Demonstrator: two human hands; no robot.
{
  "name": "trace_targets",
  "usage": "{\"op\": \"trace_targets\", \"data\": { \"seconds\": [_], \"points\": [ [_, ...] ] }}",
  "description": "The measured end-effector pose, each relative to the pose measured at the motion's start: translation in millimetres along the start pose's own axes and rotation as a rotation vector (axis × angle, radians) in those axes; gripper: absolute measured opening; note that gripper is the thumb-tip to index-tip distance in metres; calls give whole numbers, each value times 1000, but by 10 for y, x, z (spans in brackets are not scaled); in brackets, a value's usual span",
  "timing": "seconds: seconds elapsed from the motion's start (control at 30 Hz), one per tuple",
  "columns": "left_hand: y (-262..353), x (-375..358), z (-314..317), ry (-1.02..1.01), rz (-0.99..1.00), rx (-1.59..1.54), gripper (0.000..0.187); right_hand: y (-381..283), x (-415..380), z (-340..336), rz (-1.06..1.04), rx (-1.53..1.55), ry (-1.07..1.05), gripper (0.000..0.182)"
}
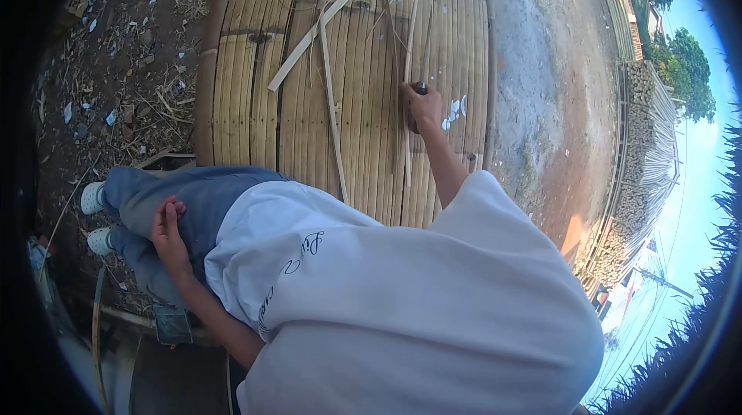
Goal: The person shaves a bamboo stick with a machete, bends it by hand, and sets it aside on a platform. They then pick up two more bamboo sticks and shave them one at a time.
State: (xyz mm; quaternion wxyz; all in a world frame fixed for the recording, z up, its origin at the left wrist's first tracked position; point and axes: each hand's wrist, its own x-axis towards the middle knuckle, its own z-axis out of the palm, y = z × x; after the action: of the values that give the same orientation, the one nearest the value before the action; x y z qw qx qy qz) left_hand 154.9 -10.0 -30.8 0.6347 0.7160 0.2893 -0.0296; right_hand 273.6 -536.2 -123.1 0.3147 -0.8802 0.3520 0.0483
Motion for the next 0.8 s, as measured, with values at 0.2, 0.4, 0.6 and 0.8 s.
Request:
{"op": "trace_targets", "data": {
  "seconds": [0.2, 0.4, 0.6, 0.8],
  "points": [
    [-26, -11, -7, -2, 15, -26, 27, 118, 65, 168, -95, 13, 103, 27],
    [-56, -20, -26, -13, 46, -51, 25, -87, 89, 41, 173, 351, -102, 16],
    [-41, -34, -4, -10, 53, -44, 24, -252, 11, 43, 120, 163, -104, 31],
    [-23, -61, -20, -24, 62, -75, 24, -281, 184, 293, 74, -5, -19, 39]
  ]
}}
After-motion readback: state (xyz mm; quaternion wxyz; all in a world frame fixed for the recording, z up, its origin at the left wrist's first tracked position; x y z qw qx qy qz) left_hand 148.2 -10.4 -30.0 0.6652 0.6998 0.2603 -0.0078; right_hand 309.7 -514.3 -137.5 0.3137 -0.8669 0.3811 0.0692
